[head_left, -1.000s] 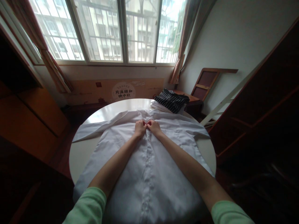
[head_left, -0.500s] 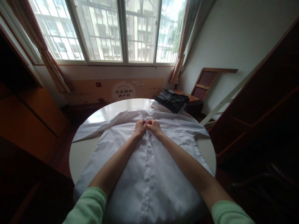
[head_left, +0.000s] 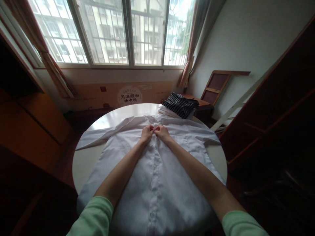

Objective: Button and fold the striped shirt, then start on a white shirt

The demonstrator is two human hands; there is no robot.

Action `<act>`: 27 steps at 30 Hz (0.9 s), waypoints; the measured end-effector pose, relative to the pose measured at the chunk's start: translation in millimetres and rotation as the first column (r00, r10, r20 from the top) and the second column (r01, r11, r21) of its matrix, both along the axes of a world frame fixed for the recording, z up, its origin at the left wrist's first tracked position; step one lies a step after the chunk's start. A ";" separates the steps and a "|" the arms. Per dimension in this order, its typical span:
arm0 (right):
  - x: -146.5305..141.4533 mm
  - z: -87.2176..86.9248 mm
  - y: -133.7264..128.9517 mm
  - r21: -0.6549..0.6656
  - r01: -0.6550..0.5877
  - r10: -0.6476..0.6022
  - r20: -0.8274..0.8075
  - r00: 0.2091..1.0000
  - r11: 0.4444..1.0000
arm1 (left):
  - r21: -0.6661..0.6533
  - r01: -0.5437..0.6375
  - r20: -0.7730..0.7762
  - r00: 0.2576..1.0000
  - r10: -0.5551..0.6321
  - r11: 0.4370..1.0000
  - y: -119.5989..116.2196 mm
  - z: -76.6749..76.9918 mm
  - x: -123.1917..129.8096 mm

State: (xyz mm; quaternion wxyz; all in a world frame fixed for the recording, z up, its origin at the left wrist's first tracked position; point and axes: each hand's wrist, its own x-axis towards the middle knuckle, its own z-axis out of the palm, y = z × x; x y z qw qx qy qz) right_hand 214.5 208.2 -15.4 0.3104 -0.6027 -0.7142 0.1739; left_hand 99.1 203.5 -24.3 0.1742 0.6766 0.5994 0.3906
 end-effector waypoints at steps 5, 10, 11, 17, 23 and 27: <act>-4.2 1.2 -4.1 0.053 0.016 -0.022 0.124 0.992 0.998 | 0.036 0.015 -0.097 0.995 -0.011 0.999 0.8 -1.4 0.9; -6.6 -2.1 -5.6 0.085 0.036 -0.050 0.170 0.984 0.996 | 0.046 -0.012 -0.163 0.987 0.019 0.999 1.1 -2.4 2.4; -6.0 -2.3 -5.4 0.079 0.043 -0.054 0.149 0.987 0.996 | 0.041 -0.017 -0.155 0.988 0.023 0.999 0.9 -2.2 2.4; -0.5 -4.8 0.3 0.005 0.130 -0.129 -0.085 0.988 0.991 | 0.036 -0.046 0.021 0.999 0.045 0.998 -3.6 0.7 0.2; 3.7 -10.9 7.7 -0.130 -0.035 -0.022 -0.413 0.911 0.991 | 0.033 0.057 0.249 0.966 -0.063 0.998 -2.2 -3.1 -4.3; 6.3 -8.3 10.0 -0.179 -0.096 -0.020 -0.557 0.830 0.979 | 0.046 0.056 0.301 0.951 -0.067 0.997 -0.4 -5.6 -4.5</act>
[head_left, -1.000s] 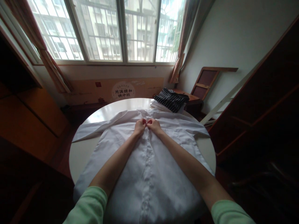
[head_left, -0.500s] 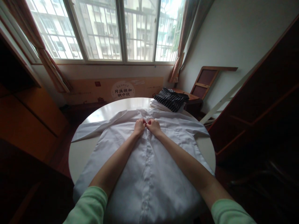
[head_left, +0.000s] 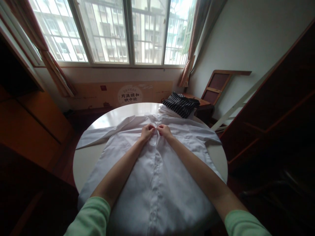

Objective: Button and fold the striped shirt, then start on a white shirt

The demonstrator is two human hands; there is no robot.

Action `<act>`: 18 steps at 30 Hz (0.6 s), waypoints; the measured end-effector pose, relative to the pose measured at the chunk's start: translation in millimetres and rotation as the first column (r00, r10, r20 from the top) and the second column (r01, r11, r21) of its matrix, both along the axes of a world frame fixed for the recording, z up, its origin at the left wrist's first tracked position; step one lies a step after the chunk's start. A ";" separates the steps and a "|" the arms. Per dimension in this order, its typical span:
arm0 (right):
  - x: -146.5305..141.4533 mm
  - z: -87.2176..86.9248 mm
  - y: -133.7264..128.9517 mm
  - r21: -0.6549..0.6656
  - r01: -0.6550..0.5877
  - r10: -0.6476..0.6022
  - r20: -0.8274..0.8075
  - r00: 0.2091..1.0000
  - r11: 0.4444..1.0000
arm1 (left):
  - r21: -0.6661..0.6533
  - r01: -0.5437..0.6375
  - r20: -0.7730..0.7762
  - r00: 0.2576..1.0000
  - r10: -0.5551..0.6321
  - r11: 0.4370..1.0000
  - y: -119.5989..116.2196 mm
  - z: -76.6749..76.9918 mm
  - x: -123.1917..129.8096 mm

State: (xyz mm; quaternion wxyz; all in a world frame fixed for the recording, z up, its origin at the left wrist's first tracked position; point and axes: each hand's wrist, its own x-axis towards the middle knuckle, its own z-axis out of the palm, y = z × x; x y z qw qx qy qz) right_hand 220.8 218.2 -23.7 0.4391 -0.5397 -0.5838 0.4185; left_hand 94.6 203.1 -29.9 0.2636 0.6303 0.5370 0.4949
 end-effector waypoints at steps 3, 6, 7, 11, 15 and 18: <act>-0.1 3.6 -0.7 -0.046 -0.002 -0.002 -0.085 0.996 0.999 | 0.004 0.003 -0.012 1.000 -0.003 1.000 -0.4 -0.2 0.8; -1.6 4.7 -2.2 -0.057 -0.019 0.011 -0.132 0.991 0.998 | 0.009 0.007 -0.030 1.000 -0.007 1.000 -1.3 0.2 1.2; -2.1 4.2 -2.5 -0.050 -0.024 0.017 -0.135 0.991 0.998 | 0.009 0.007 -0.034 0.999 -0.006 1.000 -1.6 0.4 1.2; -2.8 -0.9 -1.2 0.001 -0.024 0.024 -0.088 0.996 1.000 | 0.008 -0.003 -0.037 0.999 0.003 1.000 -2.1 1.2 0.8; -1.7 -5.3 1.1 0.053 -0.014 0.015 -0.020 1.000 0.998 | 0.005 -0.001 -0.009 1.000 0.001 1.000 -2.0 1.1 0.7; -1.0 -4.8 0.6 0.066 -0.022 0.022 -0.013 1.000 0.998 | 0.008 0.003 0.007 1.000 -0.003 1.000 -2.1 1.0 1.0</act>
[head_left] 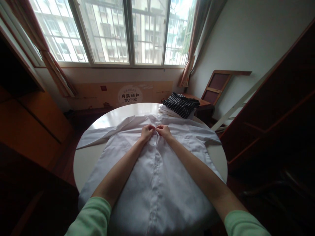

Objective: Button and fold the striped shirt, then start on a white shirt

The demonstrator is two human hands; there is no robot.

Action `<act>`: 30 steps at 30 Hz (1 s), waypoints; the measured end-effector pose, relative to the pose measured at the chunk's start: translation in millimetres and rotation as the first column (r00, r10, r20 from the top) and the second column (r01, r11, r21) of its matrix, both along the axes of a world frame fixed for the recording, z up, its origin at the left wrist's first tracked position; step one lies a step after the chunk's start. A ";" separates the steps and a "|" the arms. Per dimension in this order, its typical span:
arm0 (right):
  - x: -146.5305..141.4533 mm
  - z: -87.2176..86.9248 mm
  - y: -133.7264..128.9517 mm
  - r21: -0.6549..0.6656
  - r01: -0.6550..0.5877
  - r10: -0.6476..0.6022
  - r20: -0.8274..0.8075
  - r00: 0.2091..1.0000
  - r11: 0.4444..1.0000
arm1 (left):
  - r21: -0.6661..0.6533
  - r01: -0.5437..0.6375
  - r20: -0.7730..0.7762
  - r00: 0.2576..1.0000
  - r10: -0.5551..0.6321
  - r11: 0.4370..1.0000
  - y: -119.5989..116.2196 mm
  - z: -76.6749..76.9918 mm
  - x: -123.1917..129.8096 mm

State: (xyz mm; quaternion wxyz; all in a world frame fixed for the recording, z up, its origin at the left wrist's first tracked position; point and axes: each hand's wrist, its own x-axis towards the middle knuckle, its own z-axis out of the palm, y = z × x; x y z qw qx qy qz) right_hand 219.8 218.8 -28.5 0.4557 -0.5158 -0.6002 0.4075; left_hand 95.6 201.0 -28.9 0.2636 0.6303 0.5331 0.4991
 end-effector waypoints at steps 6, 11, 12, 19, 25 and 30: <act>0.2 5.8 -1.8 -0.085 -0.026 0.017 -0.112 0.994 0.996 | -0.037 -0.055 -0.019 0.998 0.054 0.998 -1.9 3.6 0.8; 0.5 7.3 -2.5 -0.119 -0.059 0.039 -0.166 0.985 0.991 | -0.024 -0.061 -0.029 0.998 0.061 0.998 -2.3 4.8 0.8; 0.8 7.0 -3.1 -0.106 -0.064 0.046 -0.161 0.986 0.992 | -0.023 -0.066 -0.027 0.997 0.065 0.998 -2.2 4.6 0.8; 1.8 2.8 -6.5 -0.001 -0.082 0.082 -0.108 0.991 0.997 | -0.017 -0.065 -0.036 0.997 0.064 0.998 -2.1 3.7 0.2; 0.9 3.7 -8.5 0.028 -0.075 0.076 -0.047 0.996 0.997 | -0.011 -0.036 -0.001 0.999 0.036 0.999 -1.6 2.5 -0.2; 0.4 5.1 -9.4 0.045 -0.046 0.043 0.055 0.998 0.998 | -0.030 -0.058 -0.037 0.998 0.057 0.998 -4.1 6.6 0.2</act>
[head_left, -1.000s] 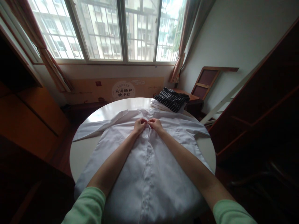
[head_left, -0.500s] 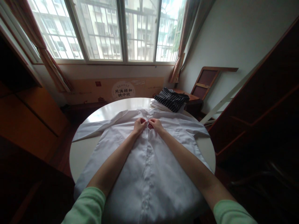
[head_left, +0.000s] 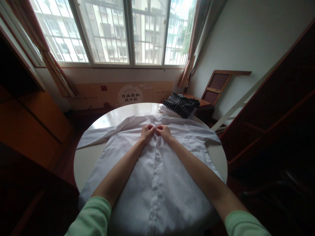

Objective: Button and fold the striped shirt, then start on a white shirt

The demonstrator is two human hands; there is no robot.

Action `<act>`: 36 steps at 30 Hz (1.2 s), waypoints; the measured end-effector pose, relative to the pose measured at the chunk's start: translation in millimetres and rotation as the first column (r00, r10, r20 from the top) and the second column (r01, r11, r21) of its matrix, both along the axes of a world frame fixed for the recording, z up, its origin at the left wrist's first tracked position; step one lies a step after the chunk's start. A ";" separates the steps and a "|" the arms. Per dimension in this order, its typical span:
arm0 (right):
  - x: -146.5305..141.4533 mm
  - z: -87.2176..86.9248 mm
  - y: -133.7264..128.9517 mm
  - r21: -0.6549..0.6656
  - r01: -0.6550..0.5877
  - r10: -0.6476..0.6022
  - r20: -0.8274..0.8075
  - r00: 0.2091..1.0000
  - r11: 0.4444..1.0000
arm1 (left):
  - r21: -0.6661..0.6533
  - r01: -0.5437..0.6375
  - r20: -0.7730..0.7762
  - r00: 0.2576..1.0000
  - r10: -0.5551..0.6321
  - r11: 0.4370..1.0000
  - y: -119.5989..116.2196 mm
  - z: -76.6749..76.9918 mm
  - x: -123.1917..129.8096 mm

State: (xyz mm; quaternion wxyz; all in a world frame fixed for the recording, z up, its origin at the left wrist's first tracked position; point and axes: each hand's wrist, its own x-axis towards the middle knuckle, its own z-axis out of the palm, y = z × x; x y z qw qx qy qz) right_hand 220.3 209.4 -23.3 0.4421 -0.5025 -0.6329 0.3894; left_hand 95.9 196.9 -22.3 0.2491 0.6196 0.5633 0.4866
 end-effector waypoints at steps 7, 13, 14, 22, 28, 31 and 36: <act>0.3 -6.6 4.4 0.088 0.031 -0.041 0.120 0.992 0.996 | 0.036 0.043 -0.008 0.999 -0.043 0.998 0.6 -1.2 2.2; -0.4 -2.4 0.7 0.117 0.038 -0.059 0.183 0.981 0.992 | 0.061 0.049 0.021 0.999 -0.050 0.997 3.6 -4.9 2.6; -0.7 -1.1 -0.2 0.124 0.045 -0.070 0.200 0.977 0.991 | 0.062 0.040 0.014 0.999 -0.041 0.997 3.7 -5.1 2.6; -1.8 -0.7 0.5 0.167 0.066 -0.106 0.246 0.963 0.984 | 0.065 0.031 0.030 0.999 -0.033 0.997 1.5 -4.2 0.8; -1.3 -7.6 7.0 0.028 0.029 -0.032 0.078 0.996 0.999 | 0.040 0.034 0.101 0.994 -0.038 0.999 1.0 -2.8 -0.3; -0.8 -10.4 9.8 0.024 0.024 -0.025 0.064 0.998 0.999 | 0.023 0.035 0.116 0.993 -0.037 0.999 0.0 -0.9 0.0; -0.3 -11.6 11.4 0.045 0.025 -0.029 0.114 0.993 0.999 | -0.007 0.026 0.123 0.992 -0.025 1.000 -1.4 2.5 0.7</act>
